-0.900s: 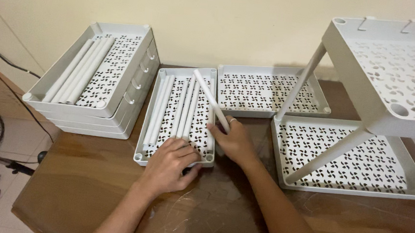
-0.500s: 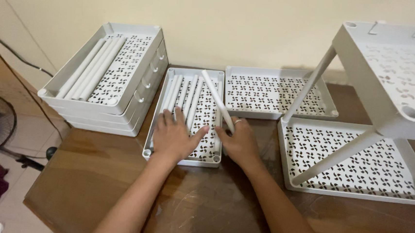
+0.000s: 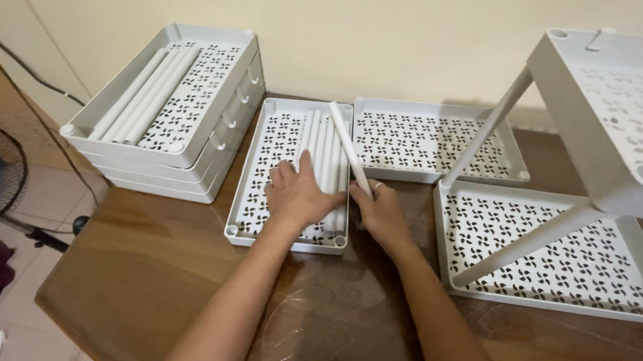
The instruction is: The person assembles a white plastic shelving unit by inserting cylindrical poles into perforated trays. They connect multiple trays with poles to form a multi-tiered structure on a wooden table.
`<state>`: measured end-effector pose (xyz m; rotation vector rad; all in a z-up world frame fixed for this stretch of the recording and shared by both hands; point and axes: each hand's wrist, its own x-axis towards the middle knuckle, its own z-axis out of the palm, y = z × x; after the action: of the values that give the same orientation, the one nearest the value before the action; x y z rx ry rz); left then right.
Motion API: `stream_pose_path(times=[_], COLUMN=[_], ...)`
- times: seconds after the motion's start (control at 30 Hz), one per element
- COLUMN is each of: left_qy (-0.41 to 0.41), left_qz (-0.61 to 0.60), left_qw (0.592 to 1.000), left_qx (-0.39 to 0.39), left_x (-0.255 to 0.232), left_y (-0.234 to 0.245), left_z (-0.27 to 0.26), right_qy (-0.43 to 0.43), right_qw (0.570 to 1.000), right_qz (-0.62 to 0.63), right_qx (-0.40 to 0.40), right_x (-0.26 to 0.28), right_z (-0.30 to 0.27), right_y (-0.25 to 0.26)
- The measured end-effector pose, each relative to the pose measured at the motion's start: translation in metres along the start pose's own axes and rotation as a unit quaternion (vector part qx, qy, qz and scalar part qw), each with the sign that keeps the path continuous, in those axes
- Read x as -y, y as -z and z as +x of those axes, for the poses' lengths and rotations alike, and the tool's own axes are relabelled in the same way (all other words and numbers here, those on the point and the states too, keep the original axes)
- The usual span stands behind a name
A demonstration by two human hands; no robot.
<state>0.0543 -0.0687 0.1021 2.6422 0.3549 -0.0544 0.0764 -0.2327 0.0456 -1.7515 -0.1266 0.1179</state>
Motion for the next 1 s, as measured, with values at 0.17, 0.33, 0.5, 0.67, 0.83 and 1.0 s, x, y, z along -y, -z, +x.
stream_pose_path(times=[0.17, 0.33, 0.5, 0.67, 0.83, 1.0], left_qy=[-0.002, -0.028, -0.039, -0.089, -0.277, -0.421], left_qz=[-0.022, -0.012, -0.025, 0.003, 0.104, 0.137], left_qw=[0.999, 0.999, 0.999, 0.996, 0.952, 0.884], left_qx=[0.050, 0.027, 0.017, -0.013, -0.085, -0.150], left_x=[-0.014, -0.021, -0.014, -0.012, -0.048, -0.088], left_y=[-0.002, -0.010, -0.006, 0.011, -0.009, -0.048], left_z=[0.006, 0.022, 0.036, 0.034, 0.061, 0.110], right_qy=[-0.029, 0.011, 0.013, 0.023, 0.218, 0.201], right_qw=[0.999, 0.999, 0.999, 0.993, 0.938, 0.905], right_qz=[0.034, 0.036, 0.019, 0.089, -0.005, -0.113], right_qx=[0.017, 0.037, 0.040, -0.069, -0.269, -0.357], right_x=[0.001, 0.002, -0.002, 0.001, -0.007, -0.002], right_z=[-0.006, -0.008, -0.009, -0.007, -0.015, -0.002], right_y=[0.003, 0.005, 0.004, 0.000, 0.002, 0.002])
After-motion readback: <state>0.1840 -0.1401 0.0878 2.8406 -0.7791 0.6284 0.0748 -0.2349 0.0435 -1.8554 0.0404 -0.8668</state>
